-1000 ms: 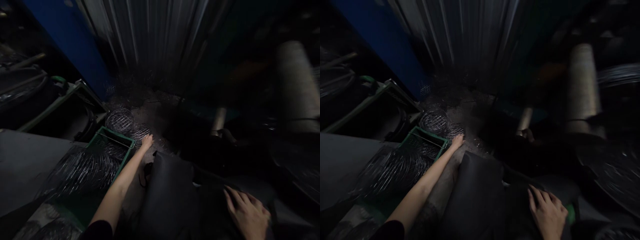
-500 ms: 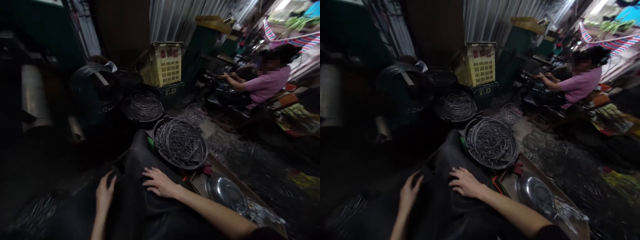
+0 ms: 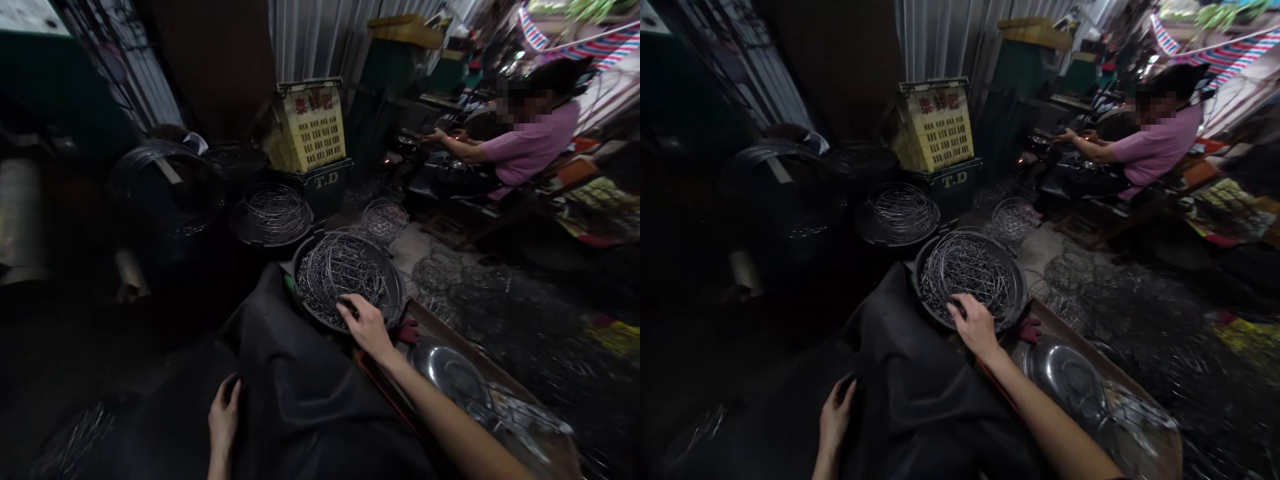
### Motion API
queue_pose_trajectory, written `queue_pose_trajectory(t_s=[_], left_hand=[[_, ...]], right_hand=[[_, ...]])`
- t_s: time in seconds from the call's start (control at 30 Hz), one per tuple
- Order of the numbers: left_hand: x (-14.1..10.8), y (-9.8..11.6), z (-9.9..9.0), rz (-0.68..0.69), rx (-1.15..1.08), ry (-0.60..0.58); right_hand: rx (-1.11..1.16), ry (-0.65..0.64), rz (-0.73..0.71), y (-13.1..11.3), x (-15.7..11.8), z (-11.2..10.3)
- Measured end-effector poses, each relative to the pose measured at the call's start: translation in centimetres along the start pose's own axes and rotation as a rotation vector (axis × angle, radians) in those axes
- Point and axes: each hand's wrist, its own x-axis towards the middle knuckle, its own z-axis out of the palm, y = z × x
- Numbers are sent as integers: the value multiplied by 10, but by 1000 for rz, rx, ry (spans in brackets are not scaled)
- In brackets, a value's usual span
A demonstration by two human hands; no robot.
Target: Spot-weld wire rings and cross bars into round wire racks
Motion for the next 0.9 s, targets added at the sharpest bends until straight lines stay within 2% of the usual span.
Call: queue_pose_trajectory(t_s=[0.07,0.13,0.2,0.23,0.3,0.37,0.43,0.53,0.6,0.83,0.9], left_hand=[[-3,0,2,17,-46,-42],[-6,2,2,13,-52,-44],[-7,4,2,3,-65,-43],[-7,4,1,0,-77,-42],[-7,4,0,-4,-107,-36],[-6,2,0,-8,-143,-26],[-7,0,1,-13,-190,-29],[-8,-3,2,-18,-245,-44],[-10,-5,2,-16,-250,-40],[-8,-4,2,2,-226,-28],[-9,-4,0,9,-186,-2]], right_hand=[[135,19,103,-3,11,-22],[228,96,181,-5,23,-47],[323,156,219,-6,33,-66],[380,131,223,-6,36,-71],[506,-25,229,-6,37,-68],[611,-178,250,-7,35,-53],[651,-203,265,-8,31,-32],[579,-56,214,-10,34,-17],[512,54,185,-7,41,-23],[448,363,257,22,69,-88],[369,377,231,26,69,-98]])
